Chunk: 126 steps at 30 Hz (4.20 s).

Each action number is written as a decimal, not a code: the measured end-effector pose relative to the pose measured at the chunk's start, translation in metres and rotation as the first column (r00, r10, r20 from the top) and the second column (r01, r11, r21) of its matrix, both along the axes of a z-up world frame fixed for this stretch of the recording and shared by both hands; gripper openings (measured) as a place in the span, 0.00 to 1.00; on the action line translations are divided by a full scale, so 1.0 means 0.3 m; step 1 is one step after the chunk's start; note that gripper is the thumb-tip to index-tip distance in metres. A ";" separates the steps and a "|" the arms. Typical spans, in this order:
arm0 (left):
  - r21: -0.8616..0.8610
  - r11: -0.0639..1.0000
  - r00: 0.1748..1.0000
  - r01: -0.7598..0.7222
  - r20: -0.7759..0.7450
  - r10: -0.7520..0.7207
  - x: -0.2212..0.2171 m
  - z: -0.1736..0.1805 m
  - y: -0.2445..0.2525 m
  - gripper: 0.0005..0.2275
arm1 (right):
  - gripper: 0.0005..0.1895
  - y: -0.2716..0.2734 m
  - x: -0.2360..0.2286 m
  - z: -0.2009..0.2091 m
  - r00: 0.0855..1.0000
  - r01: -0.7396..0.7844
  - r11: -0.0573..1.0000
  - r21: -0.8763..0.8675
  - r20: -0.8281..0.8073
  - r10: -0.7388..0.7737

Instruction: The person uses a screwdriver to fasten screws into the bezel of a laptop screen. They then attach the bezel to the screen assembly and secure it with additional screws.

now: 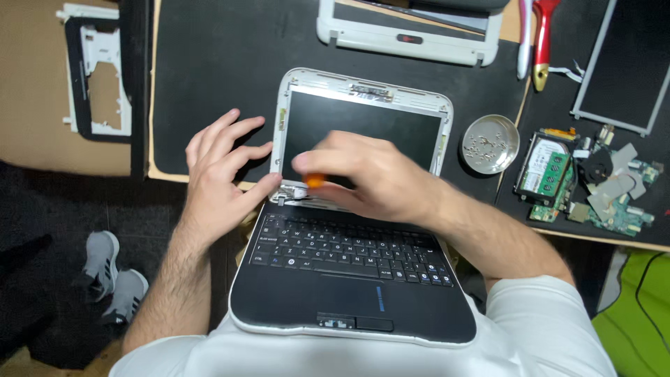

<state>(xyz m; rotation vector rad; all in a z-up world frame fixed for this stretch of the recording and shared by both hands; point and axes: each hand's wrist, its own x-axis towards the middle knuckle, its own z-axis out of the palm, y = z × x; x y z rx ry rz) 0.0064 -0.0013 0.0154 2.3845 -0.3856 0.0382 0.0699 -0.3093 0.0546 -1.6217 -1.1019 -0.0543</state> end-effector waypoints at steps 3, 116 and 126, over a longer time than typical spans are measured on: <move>0.043 0.998 0.997 -0.049 0.055 0.046 0.030 -0.039 0.001 0.10 | 0.26 -0.141 -0.047 0.014 0.981 0.113 0.992 0.053 -0.166 -0.103; -0.014 1.000 0.927 -0.012 0.374 0.016 0.208 -0.103 -0.124 0.08 | 0.29 -0.500 -0.121 -0.204 0.572 0.809 0.546 0.215 -0.502 -0.649; -0.323 0.947 0.968 -0.001 0.238 0.082 0.263 -0.031 -0.183 0.04 | 0.31 -0.085 0.097 0.052 0.807 0.396 0.914 0.088 -0.509 -0.301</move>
